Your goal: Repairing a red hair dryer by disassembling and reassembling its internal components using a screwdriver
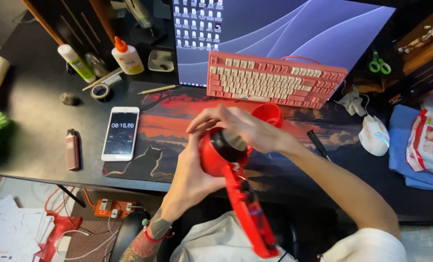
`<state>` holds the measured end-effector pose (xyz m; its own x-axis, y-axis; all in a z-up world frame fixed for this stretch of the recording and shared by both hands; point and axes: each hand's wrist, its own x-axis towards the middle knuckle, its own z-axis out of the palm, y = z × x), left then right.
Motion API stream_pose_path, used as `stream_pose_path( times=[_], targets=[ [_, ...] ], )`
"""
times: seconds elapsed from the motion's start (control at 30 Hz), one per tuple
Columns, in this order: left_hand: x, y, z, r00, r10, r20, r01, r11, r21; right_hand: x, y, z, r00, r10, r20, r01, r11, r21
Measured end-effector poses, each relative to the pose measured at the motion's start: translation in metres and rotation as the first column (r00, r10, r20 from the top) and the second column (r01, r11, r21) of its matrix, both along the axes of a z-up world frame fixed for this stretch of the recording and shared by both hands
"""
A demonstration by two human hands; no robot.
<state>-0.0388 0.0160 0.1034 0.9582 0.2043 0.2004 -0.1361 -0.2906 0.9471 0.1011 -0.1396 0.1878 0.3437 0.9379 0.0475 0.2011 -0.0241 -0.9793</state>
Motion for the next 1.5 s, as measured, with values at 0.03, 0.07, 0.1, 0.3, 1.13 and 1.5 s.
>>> stream_pose_path(
  times=[0.03, 0.07, 0.1, 0.3, 1.13, 1.5],
  targets=[
    [-0.003, -0.002, 0.004, 1.0, 0.0, -0.003, 0.0, 1.0, -0.008, -0.001, -0.005, -0.004, 1.0, 0.0, -0.003, 0.0, 1.0, -0.008],
    [-0.007, -0.004, 0.008, 0.999, -0.024, -0.036, 0.027, 0.996, 0.085, -0.002, -0.01, -0.007, 0.997, -0.025, -0.074, 0.028, 0.999, 0.04],
    [-0.01, -0.007, 0.013, 0.996, -0.046, -0.072, 0.058, 0.983, 0.174, -0.003, -0.016, -0.011, 0.988, -0.048, -0.147, 0.06, 0.995, 0.085],
    [-0.023, -0.015, 0.016, 0.982, -0.078, -0.171, 0.142, 0.902, 0.407, -0.001, -0.028, -0.029, 0.946, -0.073, -0.315, 0.104, 0.991, 0.085],
    [-0.022, -0.024, -0.007, 0.986, -0.117, -0.119, 0.165, 0.793, 0.587, -0.007, -0.033, -0.072, 0.919, -0.061, -0.389, 0.143, 0.972, 0.186],
    [-0.025, -0.021, -0.041, 0.929, -0.281, 0.243, -0.019, 0.618, 0.786, -0.041, -0.05, -0.05, 0.98, -0.199, 0.029, 0.174, 0.909, 0.378]
  ],
)
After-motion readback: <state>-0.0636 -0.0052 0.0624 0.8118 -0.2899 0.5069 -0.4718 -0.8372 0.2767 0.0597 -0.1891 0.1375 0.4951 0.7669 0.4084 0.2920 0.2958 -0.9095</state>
